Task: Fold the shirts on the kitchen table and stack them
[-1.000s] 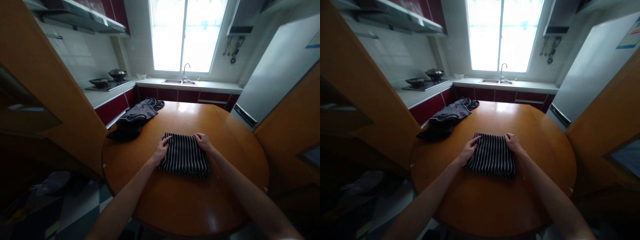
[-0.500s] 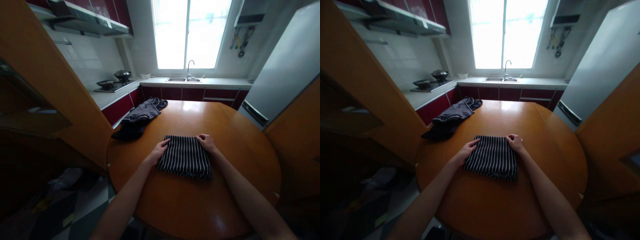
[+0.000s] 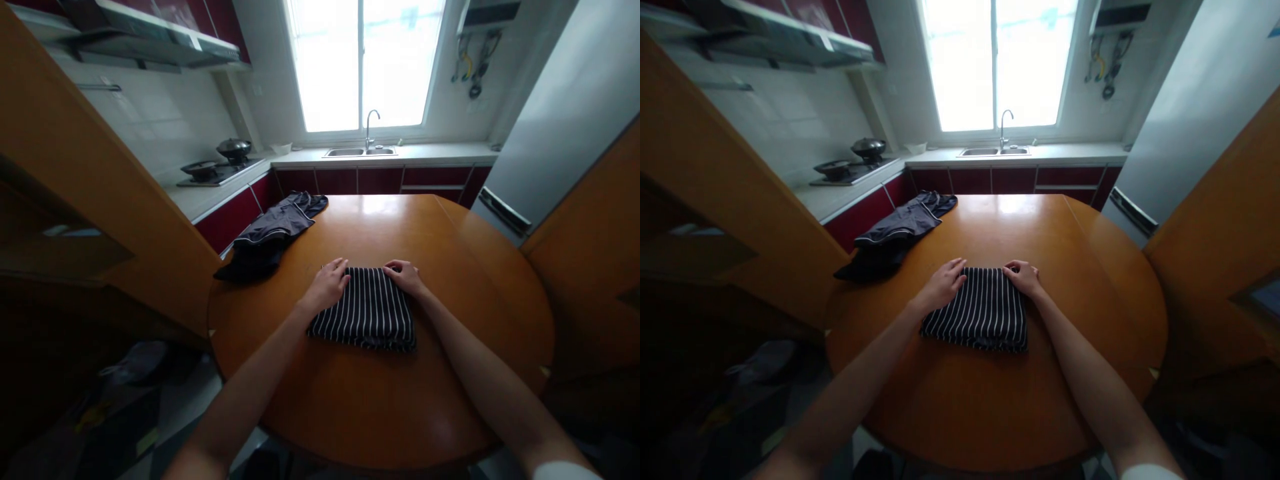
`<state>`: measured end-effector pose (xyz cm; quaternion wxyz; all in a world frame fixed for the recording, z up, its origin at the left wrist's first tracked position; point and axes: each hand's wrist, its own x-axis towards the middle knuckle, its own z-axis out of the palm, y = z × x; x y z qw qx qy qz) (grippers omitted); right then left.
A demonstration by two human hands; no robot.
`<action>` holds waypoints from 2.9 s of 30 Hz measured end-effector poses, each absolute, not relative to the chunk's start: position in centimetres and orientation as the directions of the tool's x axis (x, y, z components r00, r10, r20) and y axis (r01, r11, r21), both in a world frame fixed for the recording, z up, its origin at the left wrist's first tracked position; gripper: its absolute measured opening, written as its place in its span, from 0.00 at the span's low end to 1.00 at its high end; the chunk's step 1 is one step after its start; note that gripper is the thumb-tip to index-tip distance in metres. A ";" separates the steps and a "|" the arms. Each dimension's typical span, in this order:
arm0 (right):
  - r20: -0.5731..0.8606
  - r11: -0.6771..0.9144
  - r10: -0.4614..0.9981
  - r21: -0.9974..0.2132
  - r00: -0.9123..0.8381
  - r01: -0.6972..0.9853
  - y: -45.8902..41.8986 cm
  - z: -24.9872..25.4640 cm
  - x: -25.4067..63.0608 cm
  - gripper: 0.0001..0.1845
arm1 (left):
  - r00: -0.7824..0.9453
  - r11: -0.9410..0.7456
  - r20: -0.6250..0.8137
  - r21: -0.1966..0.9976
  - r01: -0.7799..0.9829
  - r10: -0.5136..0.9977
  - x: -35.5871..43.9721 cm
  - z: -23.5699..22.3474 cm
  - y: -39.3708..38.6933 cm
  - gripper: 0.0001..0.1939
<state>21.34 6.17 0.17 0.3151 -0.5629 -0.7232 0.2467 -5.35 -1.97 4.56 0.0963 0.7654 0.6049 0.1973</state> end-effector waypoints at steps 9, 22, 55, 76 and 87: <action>0.201 0.271 0.962 -0.633 -0.185 0.725 6.5 0.1 21.2 0.16 | 0.236 -0.261 0.131 0.226 0.939 0.963 -3.5 0.2 -3.2 0.31; 0.412 0.299 0.904 -0.411 -0.117 0.861 1.7 3.6 20.9 0.22 | 0.258 -0.264 0.137 0.029 0.964 0.956 -3.4 0.6 -3.4 0.31; 0.001 0.504 0.837 -0.390 -0.547 0.770 -16.8 2.3 13.5 0.40 | 0.276 -0.283 0.213 0.001 0.959 0.937 -3.5 0.8 -3.5 0.28; 0.037 0.136 0.991 -0.338 -0.131 0.931 0.5 0.1 19.6 0.37 | 0.086 -0.103 0.132 0.128 0.986 0.987 -4.0 0.2 -3.2 0.31; 0.120 -0.014 0.989 -0.525 0.090 0.851 2.0 -1.1 24.2 0.35 | -0.094 0.078 0.043 0.279 0.957 0.995 -8.8 0.6 -1.1 0.31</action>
